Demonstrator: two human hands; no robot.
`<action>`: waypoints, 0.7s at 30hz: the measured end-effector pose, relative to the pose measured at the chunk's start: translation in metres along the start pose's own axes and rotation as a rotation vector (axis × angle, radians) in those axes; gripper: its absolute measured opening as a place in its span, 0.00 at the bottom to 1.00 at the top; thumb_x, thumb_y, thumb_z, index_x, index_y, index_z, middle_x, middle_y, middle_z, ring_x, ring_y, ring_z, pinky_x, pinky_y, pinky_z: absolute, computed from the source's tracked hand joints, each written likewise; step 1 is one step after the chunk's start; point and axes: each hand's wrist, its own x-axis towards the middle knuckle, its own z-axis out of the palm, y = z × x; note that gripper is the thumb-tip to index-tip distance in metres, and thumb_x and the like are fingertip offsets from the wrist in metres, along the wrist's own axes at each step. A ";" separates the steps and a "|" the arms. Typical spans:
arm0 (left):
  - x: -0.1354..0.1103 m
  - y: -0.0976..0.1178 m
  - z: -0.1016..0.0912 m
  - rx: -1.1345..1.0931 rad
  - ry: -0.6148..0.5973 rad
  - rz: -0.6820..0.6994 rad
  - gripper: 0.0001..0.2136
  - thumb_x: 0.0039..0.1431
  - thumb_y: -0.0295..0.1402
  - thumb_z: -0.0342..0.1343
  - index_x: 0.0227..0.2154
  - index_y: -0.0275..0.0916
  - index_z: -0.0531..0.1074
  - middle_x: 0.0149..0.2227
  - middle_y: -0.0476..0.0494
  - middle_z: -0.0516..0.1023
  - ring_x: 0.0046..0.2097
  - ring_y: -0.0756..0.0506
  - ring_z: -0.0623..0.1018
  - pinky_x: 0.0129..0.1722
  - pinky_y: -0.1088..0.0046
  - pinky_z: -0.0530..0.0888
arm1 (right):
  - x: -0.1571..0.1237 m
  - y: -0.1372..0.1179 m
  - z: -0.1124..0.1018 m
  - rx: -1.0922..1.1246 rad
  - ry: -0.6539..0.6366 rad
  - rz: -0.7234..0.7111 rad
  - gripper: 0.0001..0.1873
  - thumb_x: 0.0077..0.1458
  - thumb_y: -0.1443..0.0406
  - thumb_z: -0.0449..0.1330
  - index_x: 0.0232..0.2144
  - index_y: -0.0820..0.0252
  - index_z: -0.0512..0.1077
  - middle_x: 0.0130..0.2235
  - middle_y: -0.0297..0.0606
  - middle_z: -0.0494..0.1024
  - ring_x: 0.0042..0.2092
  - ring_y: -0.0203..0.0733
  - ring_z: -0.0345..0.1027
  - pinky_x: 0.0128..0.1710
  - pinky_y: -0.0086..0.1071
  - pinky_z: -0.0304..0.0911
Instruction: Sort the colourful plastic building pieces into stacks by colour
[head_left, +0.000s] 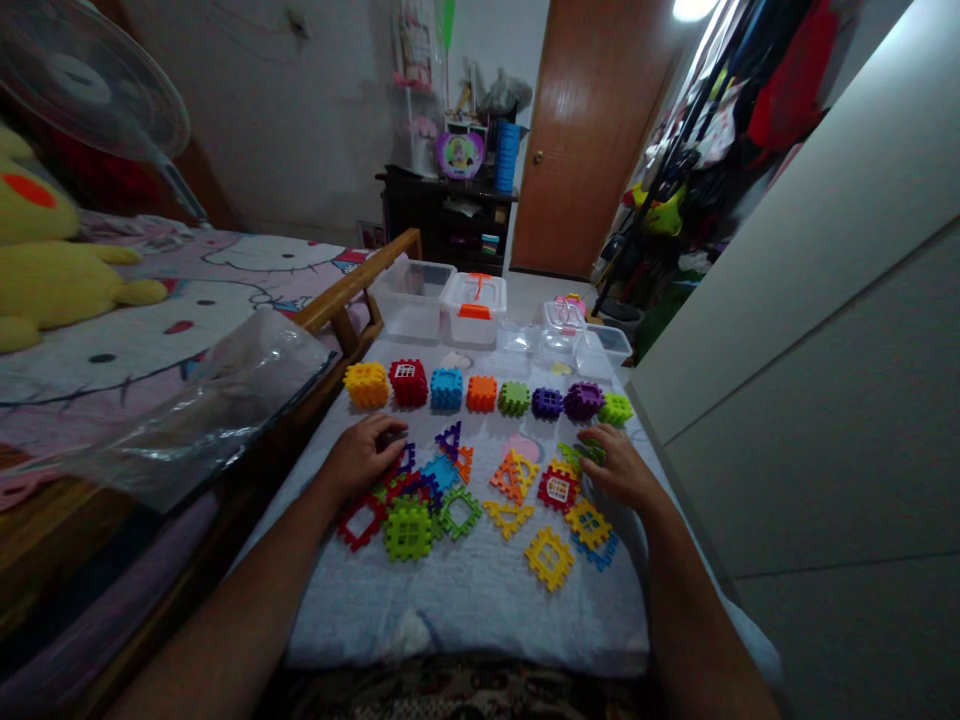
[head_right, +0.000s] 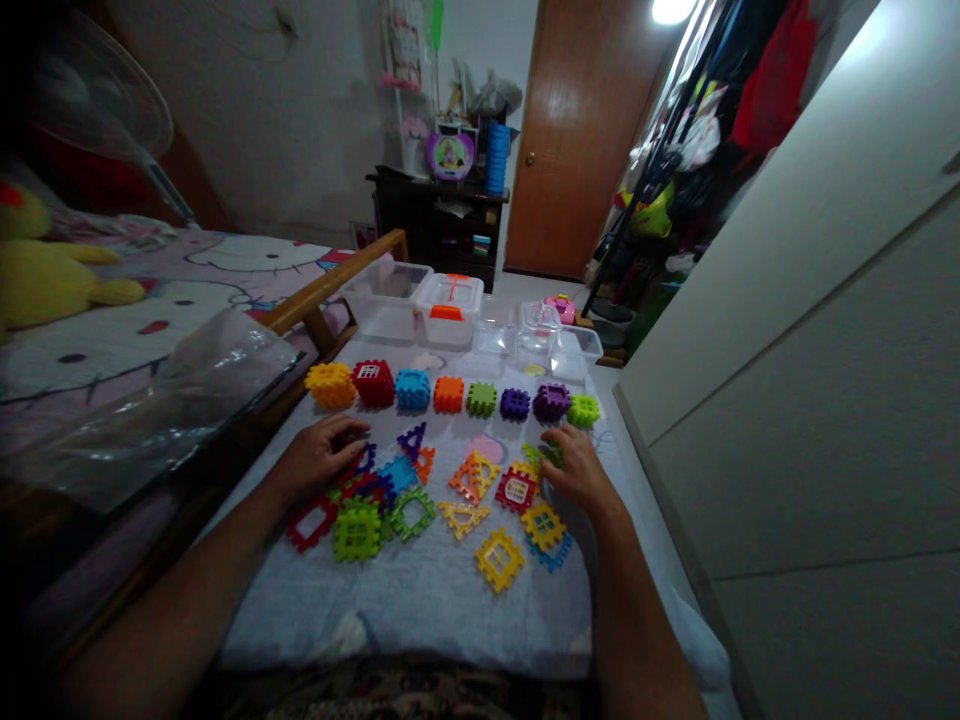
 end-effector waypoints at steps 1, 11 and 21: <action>0.000 0.000 0.000 -0.001 0.001 0.000 0.14 0.56 0.42 0.54 0.38 0.39 0.76 0.40 0.42 0.78 0.41 0.42 0.78 0.44 0.66 0.74 | 0.000 0.000 0.003 -0.001 -0.008 -0.015 0.18 0.49 0.65 0.59 0.44 0.59 0.74 0.47 0.46 0.75 0.50 0.51 0.67 0.52 0.44 0.62; -0.001 0.002 0.000 -0.027 0.019 -0.030 0.13 0.58 0.39 0.52 0.40 0.39 0.75 0.40 0.42 0.78 0.41 0.42 0.78 0.45 0.64 0.74 | 0.004 0.003 0.030 -0.028 0.125 -0.057 0.14 0.51 0.68 0.54 0.40 0.59 0.74 0.43 0.45 0.76 0.47 0.51 0.67 0.50 0.45 0.61; -0.042 0.050 -0.036 0.020 -0.308 0.167 0.31 0.48 0.47 0.66 0.55 0.45 0.68 0.58 0.40 0.70 0.61 0.35 0.66 0.62 0.53 0.61 | 0.003 -0.001 0.028 0.000 0.201 -0.071 0.12 0.52 0.64 0.56 0.39 0.58 0.75 0.44 0.45 0.76 0.48 0.52 0.66 0.51 0.48 0.60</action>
